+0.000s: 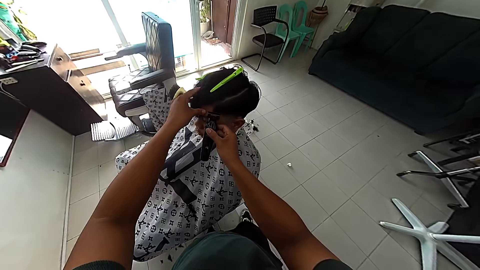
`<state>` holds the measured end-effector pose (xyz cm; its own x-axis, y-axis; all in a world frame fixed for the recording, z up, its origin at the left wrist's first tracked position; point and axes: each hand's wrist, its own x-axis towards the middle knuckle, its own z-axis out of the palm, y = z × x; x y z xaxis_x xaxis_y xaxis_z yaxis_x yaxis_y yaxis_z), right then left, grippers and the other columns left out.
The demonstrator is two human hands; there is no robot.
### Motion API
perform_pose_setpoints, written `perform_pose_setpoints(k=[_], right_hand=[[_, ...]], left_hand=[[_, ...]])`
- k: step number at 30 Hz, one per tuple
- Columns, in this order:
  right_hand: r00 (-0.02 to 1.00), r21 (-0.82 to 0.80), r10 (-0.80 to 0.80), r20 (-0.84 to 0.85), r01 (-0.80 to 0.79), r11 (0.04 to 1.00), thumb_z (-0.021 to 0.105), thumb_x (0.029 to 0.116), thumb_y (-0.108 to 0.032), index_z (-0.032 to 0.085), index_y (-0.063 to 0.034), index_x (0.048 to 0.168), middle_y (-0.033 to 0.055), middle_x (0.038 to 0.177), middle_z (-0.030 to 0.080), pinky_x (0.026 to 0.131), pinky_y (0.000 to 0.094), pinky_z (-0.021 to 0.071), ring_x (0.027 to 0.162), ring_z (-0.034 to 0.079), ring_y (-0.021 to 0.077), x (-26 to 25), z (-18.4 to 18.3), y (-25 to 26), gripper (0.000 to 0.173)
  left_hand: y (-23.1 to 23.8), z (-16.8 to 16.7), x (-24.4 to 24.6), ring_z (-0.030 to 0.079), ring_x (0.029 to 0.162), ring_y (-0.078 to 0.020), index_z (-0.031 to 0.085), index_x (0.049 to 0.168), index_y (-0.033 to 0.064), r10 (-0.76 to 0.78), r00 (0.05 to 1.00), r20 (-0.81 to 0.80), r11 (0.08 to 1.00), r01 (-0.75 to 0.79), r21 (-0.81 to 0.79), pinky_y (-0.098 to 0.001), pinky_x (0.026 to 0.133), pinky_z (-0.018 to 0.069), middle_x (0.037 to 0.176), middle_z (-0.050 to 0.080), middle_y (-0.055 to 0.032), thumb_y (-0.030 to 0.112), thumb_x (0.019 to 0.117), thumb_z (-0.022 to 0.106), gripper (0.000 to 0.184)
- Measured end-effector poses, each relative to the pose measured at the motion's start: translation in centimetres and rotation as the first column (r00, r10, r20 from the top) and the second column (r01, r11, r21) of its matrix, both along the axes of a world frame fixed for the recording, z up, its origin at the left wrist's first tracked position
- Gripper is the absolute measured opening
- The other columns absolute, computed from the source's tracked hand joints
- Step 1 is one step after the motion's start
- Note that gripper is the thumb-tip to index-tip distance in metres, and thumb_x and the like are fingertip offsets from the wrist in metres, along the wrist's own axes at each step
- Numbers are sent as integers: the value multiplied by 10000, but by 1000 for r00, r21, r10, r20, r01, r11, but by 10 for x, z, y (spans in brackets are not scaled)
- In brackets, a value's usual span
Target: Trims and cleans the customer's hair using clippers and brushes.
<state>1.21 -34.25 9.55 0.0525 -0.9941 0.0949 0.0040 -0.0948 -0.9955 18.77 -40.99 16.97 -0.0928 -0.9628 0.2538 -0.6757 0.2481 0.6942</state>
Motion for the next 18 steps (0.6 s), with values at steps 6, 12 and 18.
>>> perform_pose_setpoints(k=[6,12,18], right_hand=[[1000,19,14,2,-14,1000,741,959,-252,631,-1,1175,69,863,712,699,293,544,731,650,99,0,0,-1,349],[1000,16,12,9,-12,1000,722,972,-255,626,-11,1171,61,842,702,685,279,533,711,635,85,-1,-1,-1,329],[999,-14,15,42,-15,1000,723,970,-221,624,-2,1173,53,836,695,677,262,535,702,630,71,-1,-4,0,314]], left_hand=[[1,1,-1,588,1297,-316,534,1490,129,-2,1000,0,1000,2,3,-556,1114,420,1383,635,-144,139,820,866,747],[1,2,-1,582,1303,-331,532,1491,131,4,1000,10,1000,-4,5,-561,1117,414,1391,626,-163,155,820,870,752],[1,2,-1,588,1292,-338,538,1486,122,5,1000,19,1000,-5,-1,-566,1113,413,1381,632,-165,158,819,872,746]])
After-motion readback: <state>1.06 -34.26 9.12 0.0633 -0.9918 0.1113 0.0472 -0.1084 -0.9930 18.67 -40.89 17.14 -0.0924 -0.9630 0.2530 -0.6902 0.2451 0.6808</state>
